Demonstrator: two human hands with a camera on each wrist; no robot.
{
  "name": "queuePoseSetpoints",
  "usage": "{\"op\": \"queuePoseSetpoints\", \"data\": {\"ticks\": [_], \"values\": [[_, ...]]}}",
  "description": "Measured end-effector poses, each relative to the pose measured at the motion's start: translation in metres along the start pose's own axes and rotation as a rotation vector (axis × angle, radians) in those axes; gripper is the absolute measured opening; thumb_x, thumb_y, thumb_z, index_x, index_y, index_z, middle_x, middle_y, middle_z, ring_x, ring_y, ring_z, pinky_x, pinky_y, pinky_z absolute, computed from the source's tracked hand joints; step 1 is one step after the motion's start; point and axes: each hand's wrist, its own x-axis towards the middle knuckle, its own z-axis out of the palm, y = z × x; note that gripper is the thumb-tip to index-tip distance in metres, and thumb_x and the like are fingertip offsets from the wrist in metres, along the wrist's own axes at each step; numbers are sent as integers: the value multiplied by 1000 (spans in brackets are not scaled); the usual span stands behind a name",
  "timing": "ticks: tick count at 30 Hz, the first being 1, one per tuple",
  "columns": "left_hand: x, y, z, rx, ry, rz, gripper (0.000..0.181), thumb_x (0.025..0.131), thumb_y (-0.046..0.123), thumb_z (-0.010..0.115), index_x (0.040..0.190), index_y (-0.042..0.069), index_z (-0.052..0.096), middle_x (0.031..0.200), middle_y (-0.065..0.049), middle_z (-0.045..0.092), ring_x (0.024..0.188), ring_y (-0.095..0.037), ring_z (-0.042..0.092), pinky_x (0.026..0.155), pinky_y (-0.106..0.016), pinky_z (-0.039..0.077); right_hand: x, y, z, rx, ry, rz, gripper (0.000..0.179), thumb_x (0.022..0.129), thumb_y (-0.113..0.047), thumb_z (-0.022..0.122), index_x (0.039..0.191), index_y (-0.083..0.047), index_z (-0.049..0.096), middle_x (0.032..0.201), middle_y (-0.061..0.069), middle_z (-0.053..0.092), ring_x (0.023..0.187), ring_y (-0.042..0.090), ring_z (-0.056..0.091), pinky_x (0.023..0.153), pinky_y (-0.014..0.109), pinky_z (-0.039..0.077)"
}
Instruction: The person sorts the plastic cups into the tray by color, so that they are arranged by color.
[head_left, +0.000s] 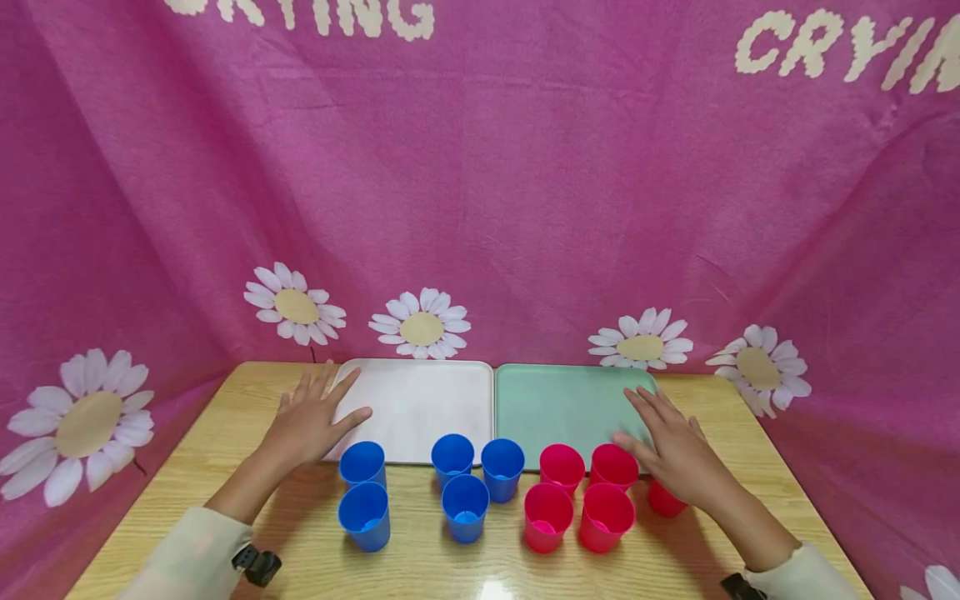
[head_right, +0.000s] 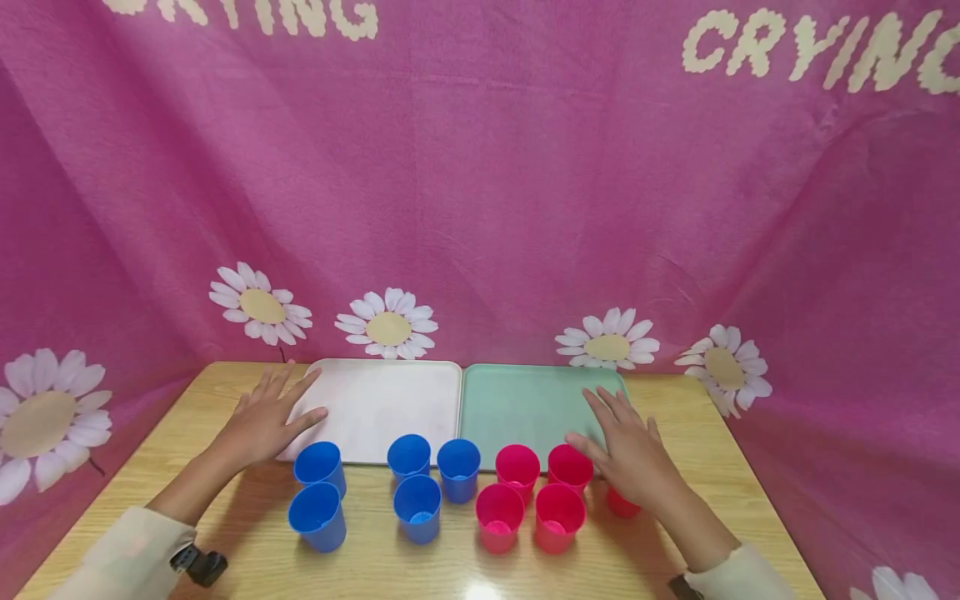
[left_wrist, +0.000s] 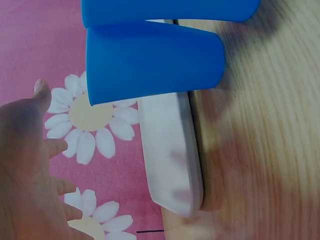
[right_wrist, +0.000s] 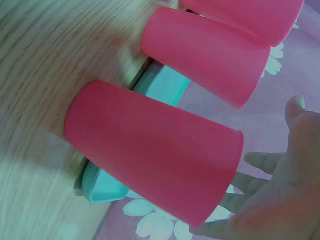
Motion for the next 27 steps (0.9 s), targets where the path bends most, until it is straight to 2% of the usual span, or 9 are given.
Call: {"op": "queuePoseSetpoints", "data": {"ticks": [9,13,20,27], "values": [[-4,-13,2,-59,-20,-27,79,101,60,50,164,17,29,167,-31,14,149,-62,7,110,-82,10,-7,9,-3,84,8,-46,76,100,-38,68,158,-1,36,159,29,34,145,59,27,103,79,34],[-5,-18,3,-83,-29,-31,77,103,58,49,163,14,30,165,-33,15,149,-62,8,111,-81,12,-9,13,-4,114,-4,-35,79,99,-40,68,159,-1,33,158,30,34,144,59,28,102,79,35],[-6,-28,5,-143,-83,-62,78,105,59,44,163,10,27,166,-34,12,149,-61,10,110,-81,18,-15,21,-6,143,-32,3,84,99,-42,67,160,0,28,156,33,34,141,58,34,102,77,37],[-9,-39,7,-231,-102,-48,74,108,53,41,162,4,26,164,-38,10,147,-65,10,108,-83,18,-25,26,-9,168,-55,49,82,101,-42,65,160,2,27,155,33,36,138,57,37,102,75,39]]}}
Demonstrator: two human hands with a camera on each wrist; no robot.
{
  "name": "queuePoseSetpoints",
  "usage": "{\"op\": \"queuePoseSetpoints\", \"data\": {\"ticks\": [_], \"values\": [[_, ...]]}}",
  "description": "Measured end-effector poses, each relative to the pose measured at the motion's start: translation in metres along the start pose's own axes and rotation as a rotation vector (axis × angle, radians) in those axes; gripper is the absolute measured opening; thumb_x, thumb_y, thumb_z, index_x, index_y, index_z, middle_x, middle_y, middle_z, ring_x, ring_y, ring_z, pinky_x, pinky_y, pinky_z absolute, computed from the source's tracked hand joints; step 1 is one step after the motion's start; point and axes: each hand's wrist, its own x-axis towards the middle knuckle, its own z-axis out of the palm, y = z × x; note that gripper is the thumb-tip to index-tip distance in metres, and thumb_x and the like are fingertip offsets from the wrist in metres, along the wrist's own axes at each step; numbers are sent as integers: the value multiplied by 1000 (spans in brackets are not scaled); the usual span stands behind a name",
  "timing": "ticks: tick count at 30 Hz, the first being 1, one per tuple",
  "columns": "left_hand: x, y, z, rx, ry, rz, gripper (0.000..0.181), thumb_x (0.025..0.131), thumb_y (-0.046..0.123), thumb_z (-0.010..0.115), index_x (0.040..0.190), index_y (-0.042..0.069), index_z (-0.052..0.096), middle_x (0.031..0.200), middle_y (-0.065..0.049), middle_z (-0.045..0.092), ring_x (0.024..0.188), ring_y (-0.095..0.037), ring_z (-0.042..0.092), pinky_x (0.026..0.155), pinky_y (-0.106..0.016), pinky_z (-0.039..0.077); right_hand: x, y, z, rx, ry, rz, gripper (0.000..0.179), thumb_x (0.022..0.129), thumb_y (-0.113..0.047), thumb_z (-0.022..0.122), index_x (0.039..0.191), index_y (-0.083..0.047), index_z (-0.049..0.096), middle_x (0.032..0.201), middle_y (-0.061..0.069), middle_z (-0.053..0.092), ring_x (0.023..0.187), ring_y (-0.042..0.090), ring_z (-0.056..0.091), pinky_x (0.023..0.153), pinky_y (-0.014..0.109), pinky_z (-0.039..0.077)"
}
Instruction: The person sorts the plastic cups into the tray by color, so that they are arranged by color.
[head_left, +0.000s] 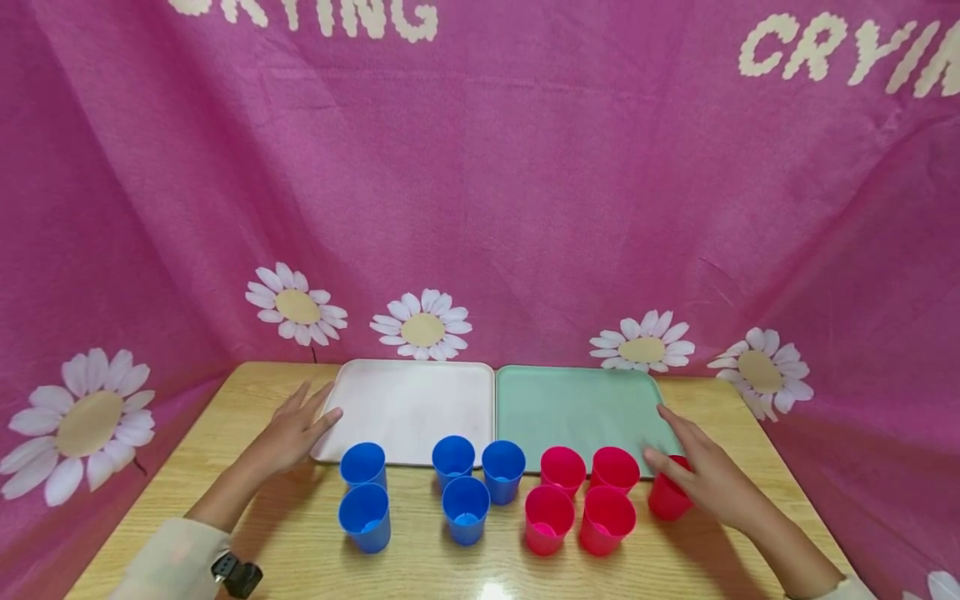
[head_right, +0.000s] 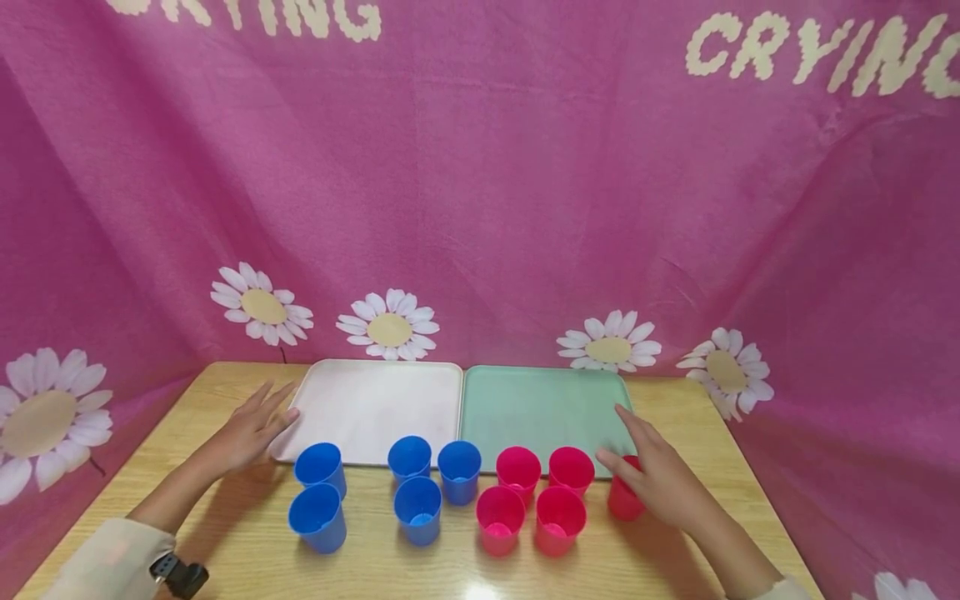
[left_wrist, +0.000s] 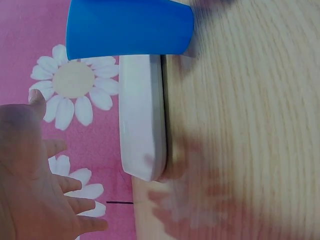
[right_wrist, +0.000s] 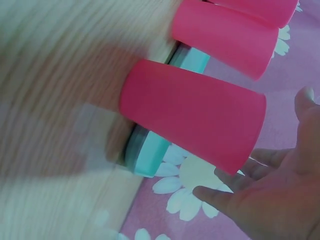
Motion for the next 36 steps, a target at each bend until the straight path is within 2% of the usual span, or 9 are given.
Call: {"op": "queuePoseSetpoints", "data": {"ticks": [11,18,24,26,29,32,34,36], "values": [[-2,-14,0,-141,-20,30,66,112,40,37,159,-6,27,160,-41,17,148,-62,11,114,-77,16,-10,11,-1,30,-15,23,81,100,-41,67,160,-2,29,155,33,38,139,57,38,100,76,40],[0,-23,2,-166,-9,50,61,113,32,36,155,-11,30,156,-41,27,147,-60,15,116,-73,18,-16,17,-5,69,-30,17,78,100,-38,67,160,-3,31,155,30,41,140,54,38,100,75,40],[6,-30,5,-183,7,82,58,113,26,36,152,-17,31,153,-42,32,144,-61,24,117,-70,21,-21,22,-6,92,-31,7,75,101,-35,66,158,0,33,152,31,45,137,54,42,97,73,45],[8,-32,6,-191,0,72,58,113,25,36,151,-18,30,154,-42,31,144,-61,25,118,-69,21,-22,23,-6,100,-27,1,73,101,-33,67,158,0,35,151,30,46,135,52,45,96,68,50],[11,-36,8,-207,-14,49,58,113,24,36,152,-18,28,153,-43,31,144,-61,26,118,-68,21,-23,26,-6,127,-24,-18,71,101,-28,68,157,0,36,151,29,47,135,49,47,94,45,57],[12,-39,10,-217,-20,29,57,113,23,36,151,-19,28,149,-45,36,141,-60,32,118,-67,24,-26,29,-6,172,-19,-37,68,100,-24,69,156,0,38,151,27,47,136,14,51,90,26,54],[12,-41,11,-231,-19,14,56,113,21,37,150,-20,28,143,-46,42,134,-59,42,115,-66,30,-28,31,-6,202,-20,-45,66,100,-21,69,155,0,40,150,26,48,132,3,49,89,21,52],[13,-44,12,-248,-20,-8,56,113,20,39,150,-20,27,137,-46,48,127,-56,50,112,-65,35,-30,34,-6,213,-19,-49,64,100,-20,69,154,0,42,149,25,50,125,-12,42,89,21,53]]}}
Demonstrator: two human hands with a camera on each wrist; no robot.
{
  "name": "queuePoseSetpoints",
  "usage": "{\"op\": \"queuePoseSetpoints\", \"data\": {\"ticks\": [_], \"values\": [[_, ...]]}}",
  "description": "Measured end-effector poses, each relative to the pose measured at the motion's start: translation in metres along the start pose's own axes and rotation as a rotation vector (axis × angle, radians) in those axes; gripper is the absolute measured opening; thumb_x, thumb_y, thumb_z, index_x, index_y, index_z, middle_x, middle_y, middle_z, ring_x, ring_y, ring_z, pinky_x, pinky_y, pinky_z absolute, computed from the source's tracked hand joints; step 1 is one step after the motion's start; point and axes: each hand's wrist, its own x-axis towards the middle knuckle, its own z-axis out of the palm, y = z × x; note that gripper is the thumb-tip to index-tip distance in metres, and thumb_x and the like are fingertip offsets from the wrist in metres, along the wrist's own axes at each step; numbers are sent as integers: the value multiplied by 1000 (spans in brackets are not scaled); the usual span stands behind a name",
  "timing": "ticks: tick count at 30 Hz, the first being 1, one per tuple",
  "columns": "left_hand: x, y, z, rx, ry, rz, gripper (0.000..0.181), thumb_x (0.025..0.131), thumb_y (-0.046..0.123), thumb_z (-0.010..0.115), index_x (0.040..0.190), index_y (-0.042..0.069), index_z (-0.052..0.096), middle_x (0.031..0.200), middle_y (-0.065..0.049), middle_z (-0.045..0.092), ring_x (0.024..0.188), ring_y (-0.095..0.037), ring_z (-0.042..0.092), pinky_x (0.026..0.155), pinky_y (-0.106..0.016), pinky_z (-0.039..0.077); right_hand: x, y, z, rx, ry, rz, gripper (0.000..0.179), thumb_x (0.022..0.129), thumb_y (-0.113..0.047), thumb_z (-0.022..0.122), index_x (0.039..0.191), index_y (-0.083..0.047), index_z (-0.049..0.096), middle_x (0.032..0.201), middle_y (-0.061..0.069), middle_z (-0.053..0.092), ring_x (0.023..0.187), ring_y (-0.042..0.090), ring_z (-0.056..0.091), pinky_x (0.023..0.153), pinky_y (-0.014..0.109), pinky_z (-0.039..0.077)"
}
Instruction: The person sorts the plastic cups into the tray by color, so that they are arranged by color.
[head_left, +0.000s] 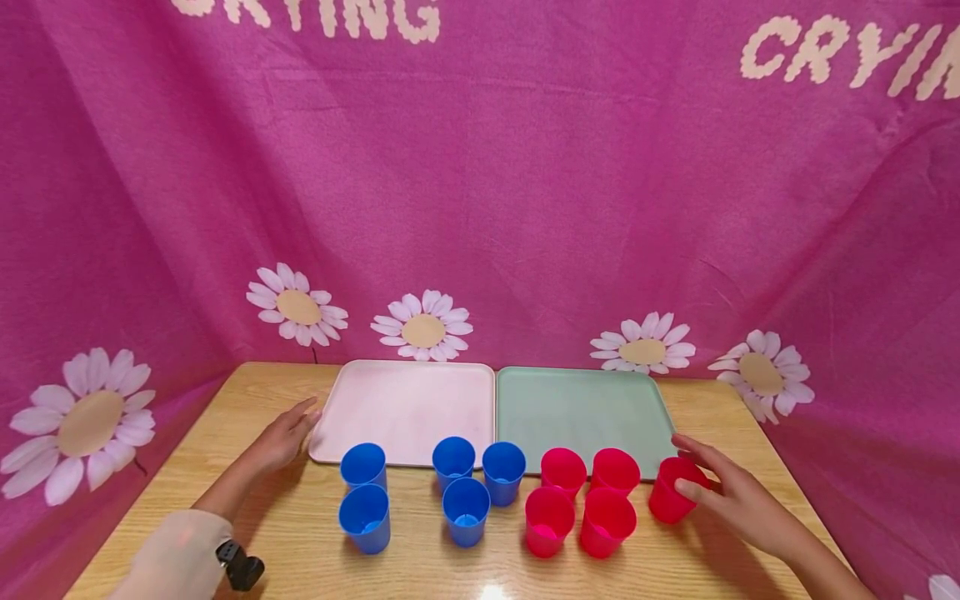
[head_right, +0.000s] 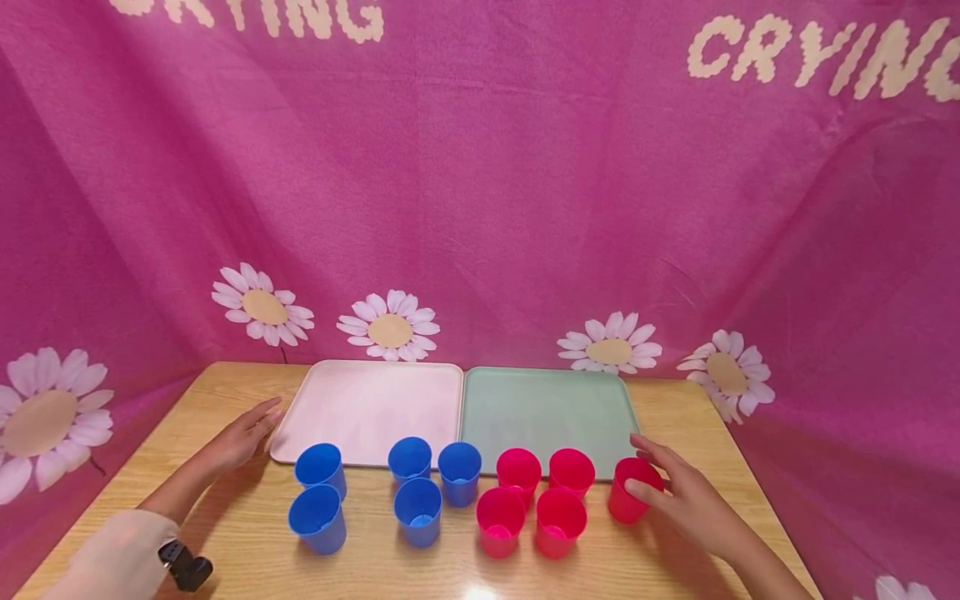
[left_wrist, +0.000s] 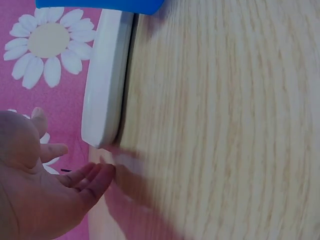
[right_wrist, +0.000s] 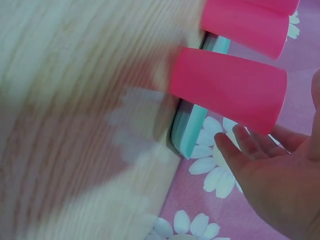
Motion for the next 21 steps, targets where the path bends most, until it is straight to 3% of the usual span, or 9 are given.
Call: {"op": "queuePoseSetpoints", "data": {"ticks": [3,6,10,13,17,21], "values": [[3,-5,1,-51,-14,-60,57,113,21,40,153,-17,24,135,-45,50,121,-53,54,107,-63,42,-2,3,-1,0,-7,-1,62,99,-19,69,153,-2,44,148,23,52,125,-11,43,89,21,52],[5,-9,3,-110,-30,-101,58,113,20,41,155,-14,21,136,-45,47,123,-52,52,105,-61,46,-5,6,-1,10,-12,-6,61,99,-18,70,152,-2,45,147,21,53,121,-20,38,88,20,52],[7,-14,4,-152,-38,-117,58,111,13,46,156,-13,21,133,-41,47,119,-47,51,96,-50,52,-8,10,-2,64,-25,-6,60,98,-13,70,152,0,46,146,22,53,120,-19,42,88,19,52],[8,-16,5,-171,-47,-140,59,108,7,50,156,-12,23,131,-35,48,116,-44,48,88,-40,51,-10,13,-1,132,-49,4,62,97,-9,70,152,4,43,145,11,55,120,-17,46,89,18,52],[9,-18,6,-189,-71,-188,61,105,4,54,157,-9,26,134,-32,46,116,-42,47,84,-33,50,-12,17,0,217,-65,17,66,95,-5,72,152,8,40,141,-14,53,120,-17,47,91,16,51],[11,-19,8,-195,-78,-202,62,103,2,57,157,-8,29,132,-30,47,113,-40,47,80,-31,50,-12,20,0,266,-62,27,69,93,-4,74,152,10,39,137,-24,51,120,-17,48,92,15,51]]}}
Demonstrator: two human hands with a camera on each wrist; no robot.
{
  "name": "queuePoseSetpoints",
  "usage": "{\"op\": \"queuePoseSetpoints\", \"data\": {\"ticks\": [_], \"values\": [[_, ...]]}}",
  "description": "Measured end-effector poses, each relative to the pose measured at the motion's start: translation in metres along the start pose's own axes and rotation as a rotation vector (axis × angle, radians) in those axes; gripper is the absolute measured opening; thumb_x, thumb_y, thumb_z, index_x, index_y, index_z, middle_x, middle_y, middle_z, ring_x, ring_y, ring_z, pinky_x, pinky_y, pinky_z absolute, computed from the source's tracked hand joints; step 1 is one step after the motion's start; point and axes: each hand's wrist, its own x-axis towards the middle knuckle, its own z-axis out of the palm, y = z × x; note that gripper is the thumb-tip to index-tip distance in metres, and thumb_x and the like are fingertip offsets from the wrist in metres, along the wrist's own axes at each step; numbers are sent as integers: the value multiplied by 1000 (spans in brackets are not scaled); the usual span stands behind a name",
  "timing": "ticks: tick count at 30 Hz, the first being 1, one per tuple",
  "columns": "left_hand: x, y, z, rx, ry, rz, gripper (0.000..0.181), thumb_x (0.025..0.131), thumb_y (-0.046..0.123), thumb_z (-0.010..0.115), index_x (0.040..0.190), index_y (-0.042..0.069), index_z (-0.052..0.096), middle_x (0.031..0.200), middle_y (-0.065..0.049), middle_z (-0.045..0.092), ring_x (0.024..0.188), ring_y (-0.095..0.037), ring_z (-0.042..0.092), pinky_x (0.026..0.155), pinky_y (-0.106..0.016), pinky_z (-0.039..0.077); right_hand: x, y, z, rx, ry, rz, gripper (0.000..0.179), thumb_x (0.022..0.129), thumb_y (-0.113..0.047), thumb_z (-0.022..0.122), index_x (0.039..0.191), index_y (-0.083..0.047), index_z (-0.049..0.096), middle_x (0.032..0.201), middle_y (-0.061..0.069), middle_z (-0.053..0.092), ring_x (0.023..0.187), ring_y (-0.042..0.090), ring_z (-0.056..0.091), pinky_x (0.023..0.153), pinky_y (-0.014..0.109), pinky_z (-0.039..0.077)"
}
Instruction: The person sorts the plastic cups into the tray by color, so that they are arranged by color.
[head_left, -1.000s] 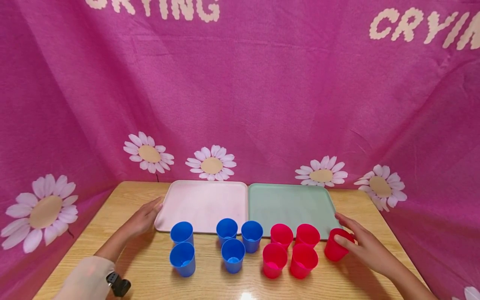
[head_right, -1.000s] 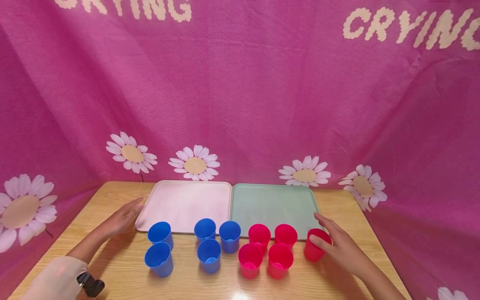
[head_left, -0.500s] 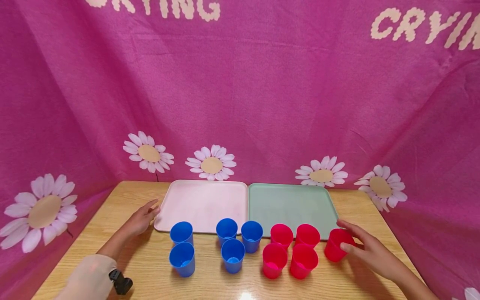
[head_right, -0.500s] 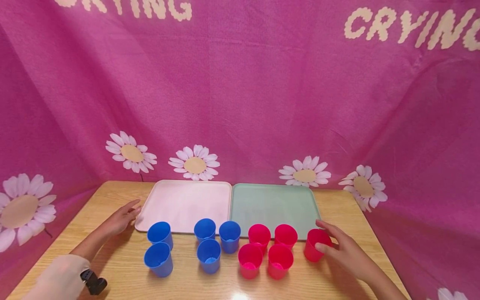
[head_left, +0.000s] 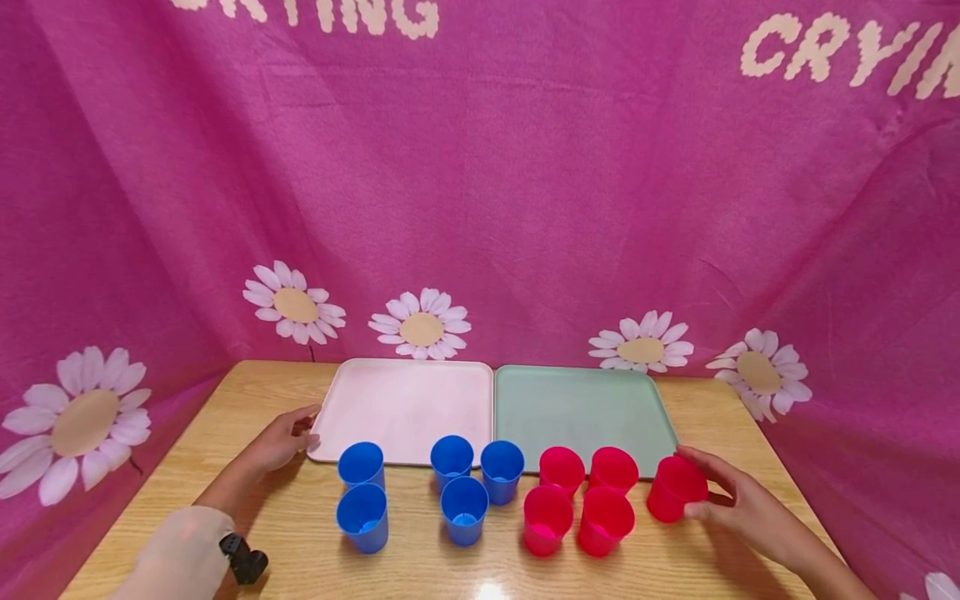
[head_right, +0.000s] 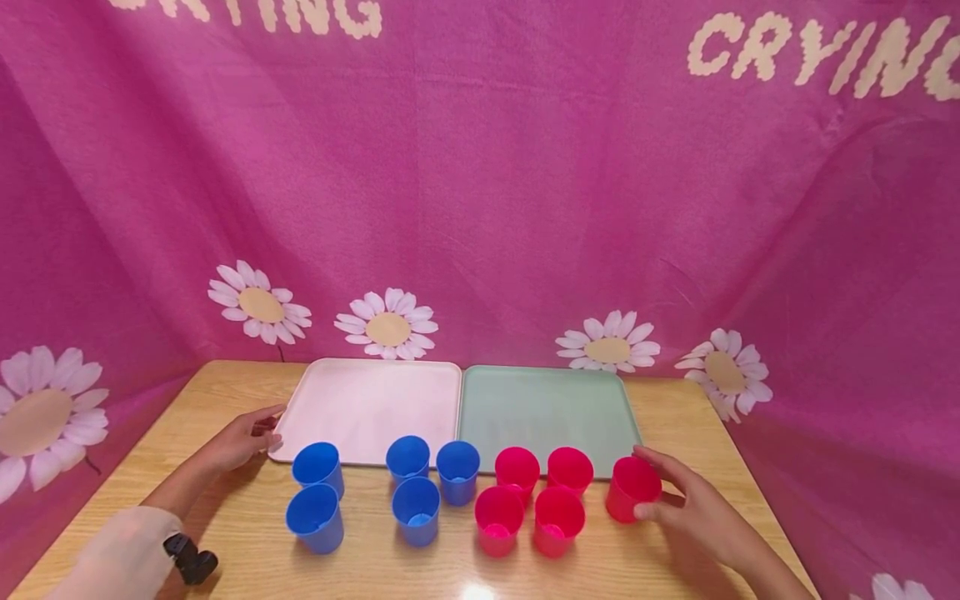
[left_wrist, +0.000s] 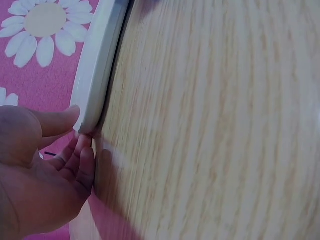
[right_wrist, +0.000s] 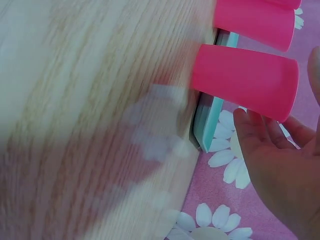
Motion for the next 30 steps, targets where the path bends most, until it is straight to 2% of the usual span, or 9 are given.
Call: {"op": "queuePoseSetpoints", "data": {"ticks": [8,14,16,21,23,26,30], "values": [[4,-6,-5,5,-17,5,66,100,-1,63,157,-6,32,124,-25,48,108,-35,49,78,-30,49,1,2,0,31,-7,58,75,91,-8,77,152,9,38,135,-18,53,116,-16,50,90,18,53],[12,-8,-10,-1,-30,-3,66,100,4,64,159,1,34,124,-24,52,104,-32,51,78,-30,51,2,3,1,40,-12,60,74,92,-8,77,152,11,37,131,-24,54,114,-13,53,87,20,56],[14,-9,-12,-9,-38,-7,66,100,4,63,159,3,34,123,-23,53,101,-30,52,76,-31,52,3,3,1,29,-4,58,73,92,-8,77,151,10,38,135,-15,57,113,-13,54,86,21,56],[17,-13,-16,-31,-60,-4,68,99,5,65,160,5,34,119,-20,54,94,-26,54,73,-31,55,5,3,2,2,7,83,73,92,-12,77,152,8,40,147,25,50,114,-17,50,86,21,56],[18,-15,-18,-36,-67,8,69,99,6,66,160,5,34,117,-19,53,92,-25,55,72,-31,55,6,2,2,8,4,98,74,92,-12,78,152,8,40,148,31,48,114,-18,49,86,21,56],[19,-18,-18,-47,-70,21,70,98,7,68,159,5,35,116,-17,54,92,-24,55,72,-31,57,6,1,2,21,2,99,73,92,-11,78,151,8,40,146,29,50,113,-16,51,86,21,57],[20,-19,-18,-61,-77,45,70,98,7,69,159,3,35,115,-16,54,94,-24,56,74,-30,58,6,2,1,28,0,74,71,91,-9,77,149,9,42,141,17,56,113,-12,54,86,22,57]]}}
